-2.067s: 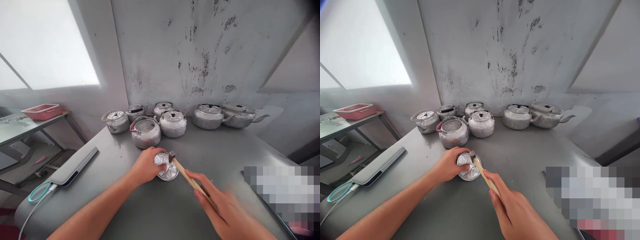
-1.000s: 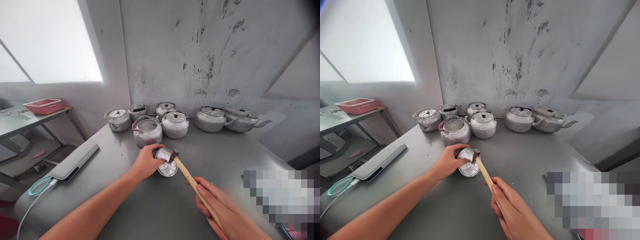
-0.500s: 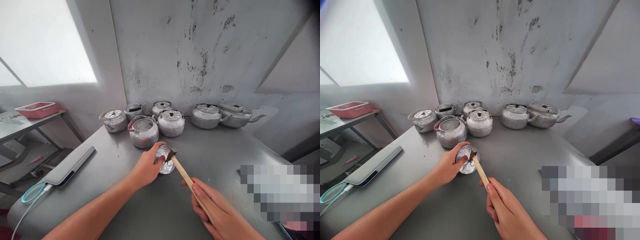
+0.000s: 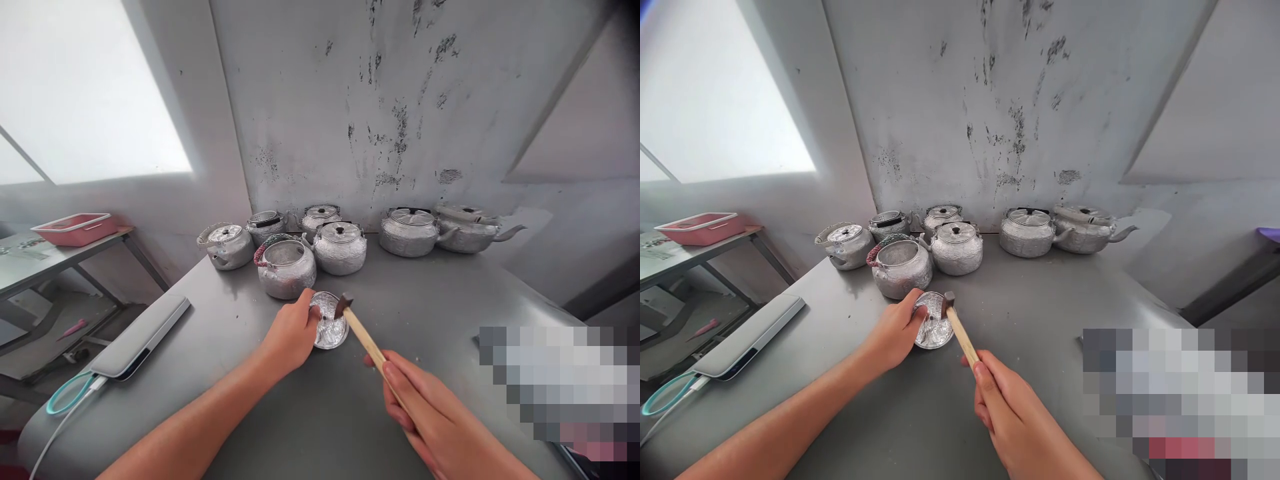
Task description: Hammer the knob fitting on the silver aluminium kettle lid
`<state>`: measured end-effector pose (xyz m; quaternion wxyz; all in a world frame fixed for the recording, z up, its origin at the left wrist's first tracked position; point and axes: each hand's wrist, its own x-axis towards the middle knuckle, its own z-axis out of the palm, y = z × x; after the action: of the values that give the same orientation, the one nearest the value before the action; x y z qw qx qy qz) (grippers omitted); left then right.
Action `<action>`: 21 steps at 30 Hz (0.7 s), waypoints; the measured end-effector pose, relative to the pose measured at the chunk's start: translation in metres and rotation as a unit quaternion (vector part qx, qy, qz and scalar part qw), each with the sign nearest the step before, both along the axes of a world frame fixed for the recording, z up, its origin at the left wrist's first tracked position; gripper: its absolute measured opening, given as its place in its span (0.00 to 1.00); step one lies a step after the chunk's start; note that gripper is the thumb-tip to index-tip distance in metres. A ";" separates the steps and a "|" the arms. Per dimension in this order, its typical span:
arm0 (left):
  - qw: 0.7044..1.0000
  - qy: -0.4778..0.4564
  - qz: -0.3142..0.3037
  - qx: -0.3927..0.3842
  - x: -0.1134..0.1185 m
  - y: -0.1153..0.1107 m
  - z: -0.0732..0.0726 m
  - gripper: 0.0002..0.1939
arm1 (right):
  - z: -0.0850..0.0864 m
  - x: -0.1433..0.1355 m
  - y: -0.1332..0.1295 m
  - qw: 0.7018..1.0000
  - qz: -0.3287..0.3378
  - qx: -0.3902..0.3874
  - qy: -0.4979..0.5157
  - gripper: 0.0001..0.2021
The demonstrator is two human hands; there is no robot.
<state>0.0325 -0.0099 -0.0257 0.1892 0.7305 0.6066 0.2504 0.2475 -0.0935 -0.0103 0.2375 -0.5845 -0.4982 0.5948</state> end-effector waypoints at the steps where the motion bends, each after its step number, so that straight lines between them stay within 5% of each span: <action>1: 1.000 0.018 0.008 -0.007 0.000 0.000 0.000 0.11 | -0.002 0.001 0.000 1.000 0.008 -0.006 -0.009 0.20; 21: 0.996 0.061 0.051 -0.034 0.002 0.003 0.000 0.11 | -0.005 -0.001 0.004 1.000 -0.004 -0.009 0.016 0.24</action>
<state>0.0348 -0.0071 -0.0255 0.1638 0.7053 0.6618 0.1942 0.2469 -0.0891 -0.0158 0.2425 -0.5787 -0.4870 0.6075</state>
